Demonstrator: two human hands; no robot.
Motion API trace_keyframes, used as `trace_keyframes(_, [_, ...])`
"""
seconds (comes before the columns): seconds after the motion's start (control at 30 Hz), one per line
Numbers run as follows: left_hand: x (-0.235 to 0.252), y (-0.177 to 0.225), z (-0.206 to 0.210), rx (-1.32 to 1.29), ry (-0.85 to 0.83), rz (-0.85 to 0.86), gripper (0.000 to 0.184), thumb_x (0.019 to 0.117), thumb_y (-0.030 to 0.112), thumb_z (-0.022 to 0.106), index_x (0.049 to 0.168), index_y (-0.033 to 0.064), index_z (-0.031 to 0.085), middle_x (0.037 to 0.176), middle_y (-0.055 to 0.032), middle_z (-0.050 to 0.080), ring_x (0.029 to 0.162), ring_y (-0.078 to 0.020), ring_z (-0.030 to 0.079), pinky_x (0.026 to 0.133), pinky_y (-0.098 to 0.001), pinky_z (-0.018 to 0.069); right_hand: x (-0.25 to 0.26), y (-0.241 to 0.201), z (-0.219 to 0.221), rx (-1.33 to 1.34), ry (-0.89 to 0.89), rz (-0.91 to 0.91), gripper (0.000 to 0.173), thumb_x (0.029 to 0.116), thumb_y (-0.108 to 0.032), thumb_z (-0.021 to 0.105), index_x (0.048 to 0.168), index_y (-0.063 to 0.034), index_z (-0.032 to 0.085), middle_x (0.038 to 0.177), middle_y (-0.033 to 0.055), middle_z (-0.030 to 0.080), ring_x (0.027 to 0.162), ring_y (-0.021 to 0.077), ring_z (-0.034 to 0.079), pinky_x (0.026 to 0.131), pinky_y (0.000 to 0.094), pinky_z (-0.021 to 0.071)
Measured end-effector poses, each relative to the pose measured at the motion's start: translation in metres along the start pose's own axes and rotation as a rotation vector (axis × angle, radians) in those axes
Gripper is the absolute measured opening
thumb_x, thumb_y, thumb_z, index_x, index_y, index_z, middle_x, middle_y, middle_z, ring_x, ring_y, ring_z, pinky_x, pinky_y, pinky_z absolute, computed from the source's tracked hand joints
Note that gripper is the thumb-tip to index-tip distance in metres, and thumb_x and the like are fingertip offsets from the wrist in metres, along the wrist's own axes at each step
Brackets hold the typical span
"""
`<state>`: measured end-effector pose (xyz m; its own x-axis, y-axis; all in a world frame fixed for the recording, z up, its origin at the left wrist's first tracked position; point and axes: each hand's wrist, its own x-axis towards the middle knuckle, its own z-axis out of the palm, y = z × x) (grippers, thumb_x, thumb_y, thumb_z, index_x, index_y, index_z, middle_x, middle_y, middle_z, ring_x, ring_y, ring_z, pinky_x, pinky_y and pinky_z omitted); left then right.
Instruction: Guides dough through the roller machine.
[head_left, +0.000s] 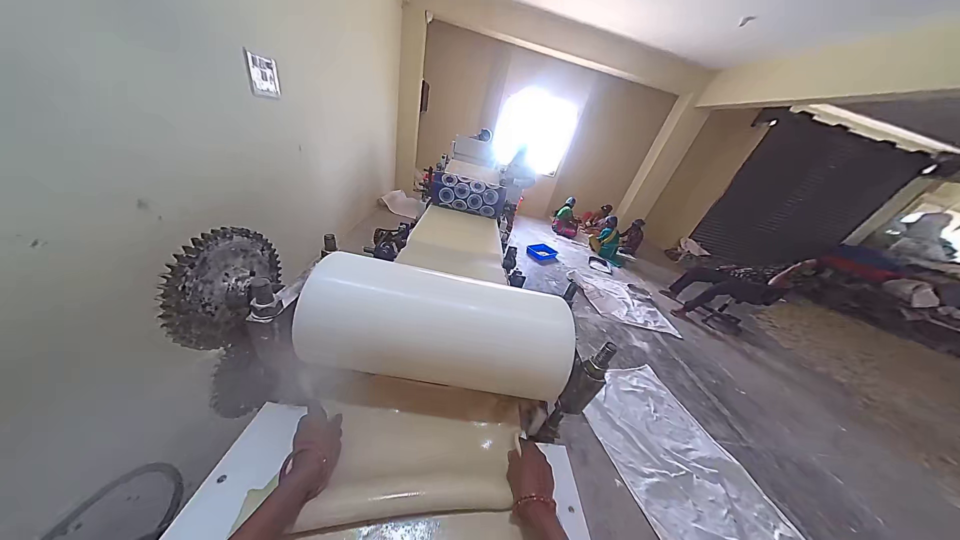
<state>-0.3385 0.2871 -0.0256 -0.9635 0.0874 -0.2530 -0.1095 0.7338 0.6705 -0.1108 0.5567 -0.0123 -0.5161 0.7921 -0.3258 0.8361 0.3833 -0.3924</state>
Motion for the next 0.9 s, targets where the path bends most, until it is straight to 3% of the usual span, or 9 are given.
trace_keyframes(0.1, [0.008, 0.000, 0.010, 0.074, 0.035, 0.125, 0.062, 0.0992, 0.004, 0.056, 0.153, -0.0083, 0.029, 0.141, -0.0338, 0.052, 0.132, -0.0438, 0.054, 0.110, -0.0541, 0.0444, -0.001, -0.011, 0.007, -0.076, 0.049, 0.035, 0.039, 0.1050, -0.017, 0.050, 0.142, -0.0051, 0.056, 0.138, 0.0190, 0.062, 0.124, 0.0333, 0.064, 0.104, 0.0511, 0.0512])
trace_keyframes(0.23, [0.037, -0.002, 0.023, 0.264, 0.049, 0.278, 0.066, 0.0888, -0.007, 0.059, 0.150, -0.0115, 0.035, 0.154, -0.0319, 0.039, 0.147, -0.0409, 0.037, 0.123, -0.0471, 0.0292, 0.009, -0.019, 0.016, -0.115, 0.077, 0.072, 0.052, 0.0970, -0.006, 0.059, 0.147, 0.0010, 0.046, 0.146, 0.0225, 0.054, 0.125, 0.0350, 0.063, 0.103, 0.0483, 0.0530])
trace_keyframes(0.37, [0.050, 0.004, 0.030, 0.304, 0.091, 0.321, 0.065, 0.0828, -0.013, 0.061, 0.146, -0.0088, 0.045, 0.150, -0.0293, 0.046, 0.145, -0.0425, 0.038, 0.122, -0.0496, 0.0290, 0.025, -0.026, 0.022, -0.101, 0.150, 0.047, 0.071, 0.0890, 0.000, 0.066, 0.152, 0.0045, 0.036, 0.151, 0.0263, 0.046, 0.127, 0.0368, 0.061, 0.102, 0.0477, 0.0539])
trace_keyframes(0.47, [0.047, -0.001, 0.028, 0.214, 0.062, 0.321, 0.062, 0.0884, -0.013, 0.057, 0.149, -0.0075, 0.042, 0.153, -0.0303, 0.042, 0.147, -0.0428, 0.035, 0.122, -0.0495, 0.0292, 0.029, -0.024, 0.025, -0.146, 0.175, 0.035, 0.075, 0.0907, -0.002, 0.065, 0.157, 0.0049, 0.029, 0.155, 0.0260, 0.043, 0.132, 0.0378, 0.057, 0.104, 0.0501, 0.0525])
trace_keyframes(0.57, [0.029, -0.016, 0.015, -0.075, 0.054, 0.483, 0.049, 0.0962, -0.010, 0.046, 0.145, -0.0103, 0.043, 0.153, -0.0343, 0.038, 0.147, -0.0435, 0.035, 0.123, -0.0487, 0.0280, 0.018, -0.024, 0.022, -0.270, 0.214, -0.126, 0.060, 0.0991, -0.003, 0.054, 0.154, 0.0094, 0.033, 0.157, 0.0321, 0.036, 0.144, 0.0460, 0.040, 0.113, 0.0538, 0.0408])
trace_keyframes(0.63, [0.024, -0.016, 0.012, -0.372, 0.118, 0.551, 0.034, 0.0969, -0.007, 0.044, 0.126, -0.0083, 0.061, 0.137, -0.0316, 0.051, 0.129, -0.0400, 0.050, 0.112, -0.0473, 0.0410, 0.016, -0.021, 0.027, -0.279, 0.272, -0.403, 0.055, 0.0995, -0.012, 0.057, 0.148, 0.0098, 0.045, 0.153, 0.0325, 0.043, 0.146, 0.0452, 0.039, 0.121, 0.0533, 0.0316])
trace_keyframes(0.7, [0.027, -0.015, 0.013, -0.515, 0.109, 0.506, 0.027, 0.0974, -0.006, 0.047, 0.118, -0.0102, 0.064, 0.128, -0.0297, 0.058, 0.120, -0.0372, 0.057, 0.106, -0.0467, 0.0453, 0.025, -0.015, 0.030, -0.324, 0.161, -0.539, 0.064, 0.1018, -0.029, 0.059, 0.150, 0.0090, 0.042, 0.159, 0.0288, 0.038, 0.151, 0.0415, 0.032, 0.126, 0.0518, 0.0226])
trace_keyframes(0.8, [0.037, -0.018, 0.017, -0.291, 0.137, 0.393, 0.033, 0.0997, -0.006, 0.049, 0.132, -0.0102, 0.057, 0.140, -0.0314, 0.053, 0.134, -0.0414, 0.051, 0.114, -0.0500, 0.0397, 0.030, -0.020, 0.030, -0.313, 0.018, -0.463, 0.084, 0.1016, -0.044, 0.057, 0.157, 0.0109, 0.025, 0.165, 0.0310, 0.023, 0.156, 0.0427, 0.019, 0.127, 0.0533, 0.0160])
trace_keyframes(0.9, [0.027, -0.007, 0.032, 0.267, 0.265, 0.413, 0.043, 0.0998, -0.003, 0.049, 0.143, -0.0074, 0.051, 0.152, -0.0297, 0.044, 0.142, -0.0436, 0.043, 0.117, -0.0521, 0.0380, 0.024, -0.029, 0.026, -0.242, 0.029, -0.418, 0.090, 0.0996, -0.048, 0.060, 0.155, 0.0139, 0.026, 0.162, 0.0358, 0.024, 0.153, 0.0479, 0.022, 0.126, 0.0576, 0.0189])
